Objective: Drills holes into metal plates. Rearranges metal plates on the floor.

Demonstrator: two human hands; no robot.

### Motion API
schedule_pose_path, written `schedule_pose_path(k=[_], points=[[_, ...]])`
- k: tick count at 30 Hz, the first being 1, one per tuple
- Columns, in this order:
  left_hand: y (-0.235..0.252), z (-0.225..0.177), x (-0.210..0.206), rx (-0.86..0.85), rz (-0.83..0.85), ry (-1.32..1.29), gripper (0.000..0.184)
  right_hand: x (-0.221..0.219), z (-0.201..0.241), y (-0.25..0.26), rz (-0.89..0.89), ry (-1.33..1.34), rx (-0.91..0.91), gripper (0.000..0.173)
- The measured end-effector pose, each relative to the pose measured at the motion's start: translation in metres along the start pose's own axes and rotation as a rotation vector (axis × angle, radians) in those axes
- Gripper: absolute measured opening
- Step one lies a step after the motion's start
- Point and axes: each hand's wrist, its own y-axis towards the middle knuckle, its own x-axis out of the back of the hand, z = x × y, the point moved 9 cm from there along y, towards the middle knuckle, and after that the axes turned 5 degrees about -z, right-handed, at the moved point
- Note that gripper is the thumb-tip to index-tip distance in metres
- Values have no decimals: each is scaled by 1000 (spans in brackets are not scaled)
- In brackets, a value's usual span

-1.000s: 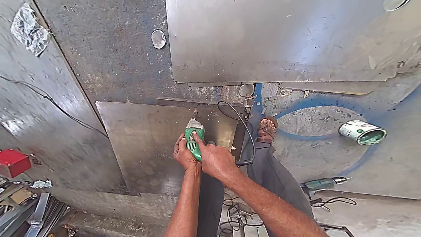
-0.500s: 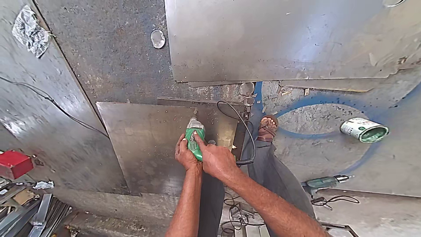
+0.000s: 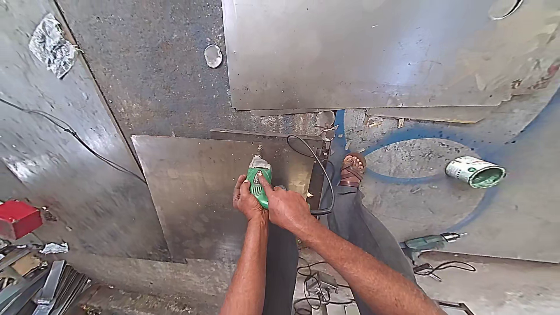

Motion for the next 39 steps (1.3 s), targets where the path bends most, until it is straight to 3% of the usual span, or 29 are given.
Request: schedule_pose_path(k=[7,12,14,18,23,27,31,34,39], points=[[-46,-24,6,-147,97,3,34,-3,-18,-46,-118,111,131,104],[-135,-57,18,-348,431,-28,57,20,-64,-113,-262,367,130,103],[-174,-60,29,-402,550,23,56,32,-98,-142,-324,539,79,100],[-227,-43,54,-438,684,176,36,47,-179,-196,-438,1096,-95,98],[-258,-27,80,-489,844,368,31,46,-306,-285,-764,1578,-249,67],[-261,-28,98,-518,903,525,31,25,-403,-356,-1088,1826,-383,45],[-254,-35,105,-581,908,652,32,19,-498,-397,-1357,1886,-457,44],[-248,-34,101,-617,874,740,33,15,-559,-404,-1438,1934,-523,48],[-256,-29,88,-597,874,833,33,-7,-622,-391,-1497,2089,-626,27]])
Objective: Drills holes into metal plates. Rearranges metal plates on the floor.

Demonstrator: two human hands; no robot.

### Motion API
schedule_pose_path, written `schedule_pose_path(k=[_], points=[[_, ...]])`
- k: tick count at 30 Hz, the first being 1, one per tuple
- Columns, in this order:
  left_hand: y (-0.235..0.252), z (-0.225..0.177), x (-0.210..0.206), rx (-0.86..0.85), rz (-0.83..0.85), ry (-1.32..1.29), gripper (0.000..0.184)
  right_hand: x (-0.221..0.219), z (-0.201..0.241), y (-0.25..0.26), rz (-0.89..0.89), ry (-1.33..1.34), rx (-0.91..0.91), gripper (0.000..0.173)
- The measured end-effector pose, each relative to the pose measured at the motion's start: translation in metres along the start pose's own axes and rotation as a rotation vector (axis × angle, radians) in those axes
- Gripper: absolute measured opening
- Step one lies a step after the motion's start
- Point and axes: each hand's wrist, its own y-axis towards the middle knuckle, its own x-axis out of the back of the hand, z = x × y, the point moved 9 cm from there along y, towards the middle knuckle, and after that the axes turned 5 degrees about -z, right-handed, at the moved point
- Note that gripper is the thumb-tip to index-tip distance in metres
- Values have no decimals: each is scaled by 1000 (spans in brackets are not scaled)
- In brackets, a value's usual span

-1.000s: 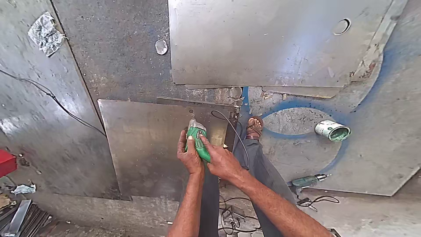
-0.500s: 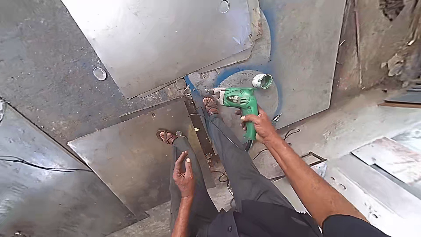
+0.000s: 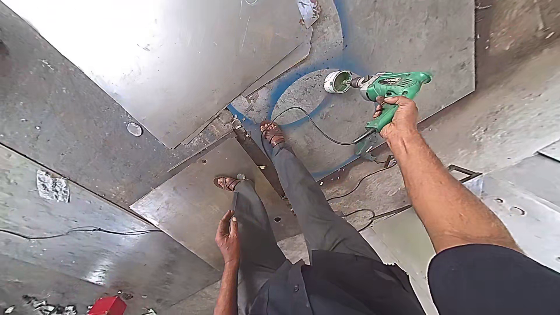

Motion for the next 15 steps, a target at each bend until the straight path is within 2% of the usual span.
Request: schedule_pose_path(k=[8,15], points=[[4,1,-4,119,72,61,34,-11,-27,54,-80,171,-105,17],[4,14,0,224,90,82,35,-26,-39,74,-88,180,-107,11]])
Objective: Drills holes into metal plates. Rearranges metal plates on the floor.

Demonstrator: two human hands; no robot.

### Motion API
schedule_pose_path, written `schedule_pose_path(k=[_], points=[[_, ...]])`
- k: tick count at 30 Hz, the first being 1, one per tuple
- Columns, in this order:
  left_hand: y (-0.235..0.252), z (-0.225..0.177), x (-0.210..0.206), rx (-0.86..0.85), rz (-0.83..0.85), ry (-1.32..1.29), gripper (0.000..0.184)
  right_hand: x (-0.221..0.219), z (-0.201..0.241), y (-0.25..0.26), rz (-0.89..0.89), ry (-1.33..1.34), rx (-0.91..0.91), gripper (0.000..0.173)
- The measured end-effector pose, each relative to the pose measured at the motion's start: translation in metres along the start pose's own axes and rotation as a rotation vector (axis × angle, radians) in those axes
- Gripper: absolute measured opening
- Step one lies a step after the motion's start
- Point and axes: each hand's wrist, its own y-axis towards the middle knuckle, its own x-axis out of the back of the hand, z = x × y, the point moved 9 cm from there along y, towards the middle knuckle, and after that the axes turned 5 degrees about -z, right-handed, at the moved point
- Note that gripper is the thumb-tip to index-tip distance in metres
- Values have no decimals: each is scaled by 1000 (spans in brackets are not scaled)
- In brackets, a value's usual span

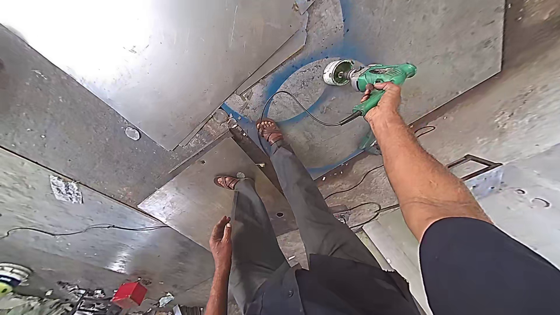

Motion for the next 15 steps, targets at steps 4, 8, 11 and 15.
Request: schedule_pose_path(k=[4,8,11,15], points=[[-1,4,-6,52,20,-15,35,2,1,-5,-18,5,4,12],[1,5,-14,61,27,-59,36,12,9,-22,-16,-15,47,14],[3,4,-20,62,14,-133,36,21,18,-51,41,-117,135,35],[6,-2,-36,50,11,-243,36,31,31,-109,164,-377,308,61]])
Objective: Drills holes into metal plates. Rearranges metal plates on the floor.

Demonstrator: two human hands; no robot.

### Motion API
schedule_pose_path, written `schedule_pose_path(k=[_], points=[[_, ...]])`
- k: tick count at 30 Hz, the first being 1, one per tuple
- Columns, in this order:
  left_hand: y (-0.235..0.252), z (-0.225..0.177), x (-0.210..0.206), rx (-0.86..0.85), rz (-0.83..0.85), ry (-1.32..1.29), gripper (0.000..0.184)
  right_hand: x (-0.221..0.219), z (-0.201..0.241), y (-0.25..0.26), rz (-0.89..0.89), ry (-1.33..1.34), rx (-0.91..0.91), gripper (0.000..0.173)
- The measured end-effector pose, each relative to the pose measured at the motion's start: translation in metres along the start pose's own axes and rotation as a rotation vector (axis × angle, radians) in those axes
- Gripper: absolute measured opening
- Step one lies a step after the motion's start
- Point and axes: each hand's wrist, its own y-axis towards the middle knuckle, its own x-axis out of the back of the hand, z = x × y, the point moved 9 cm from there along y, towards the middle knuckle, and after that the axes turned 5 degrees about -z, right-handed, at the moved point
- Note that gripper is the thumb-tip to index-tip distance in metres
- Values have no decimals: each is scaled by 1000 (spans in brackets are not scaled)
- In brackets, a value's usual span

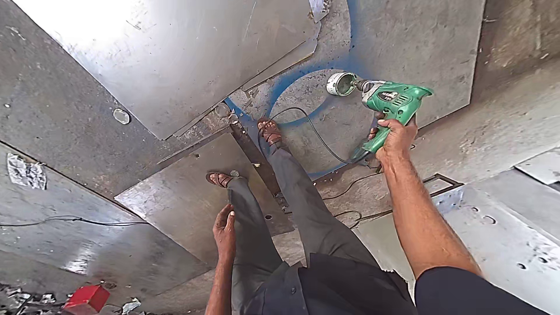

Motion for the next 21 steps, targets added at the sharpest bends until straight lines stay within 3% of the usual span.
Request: schedule_pose_path(k=[3,6,10,12,15,16,18,21], points=[[0,-4,-15,-16,-20,-120,33,-15,17,-52,203,-240,134,77],[-2,-16,-32,-43,-30,-253,32,-48,25,-103,379,-663,319,103],[1,-43,-48,-105,-10,-459,38,-128,12,-189,623,-1146,541,116],[10,-50,-46,-138,-18,-571,58,-176,-13,-240,787,-1242,615,114],[40,-42,-29,-129,-129,-697,110,-243,-70,-314,1025,-1322,709,111],[52,-35,-20,-113,-175,-756,120,-261,-92,-338,1098,-1342,738,110],[78,-20,0,-90,-272,-851,126,-294,-136,-382,1235,-1361,781,107],[112,15,35,-25,-479,-916,103,-322,-202,-434,1413,-1338,862,102]])
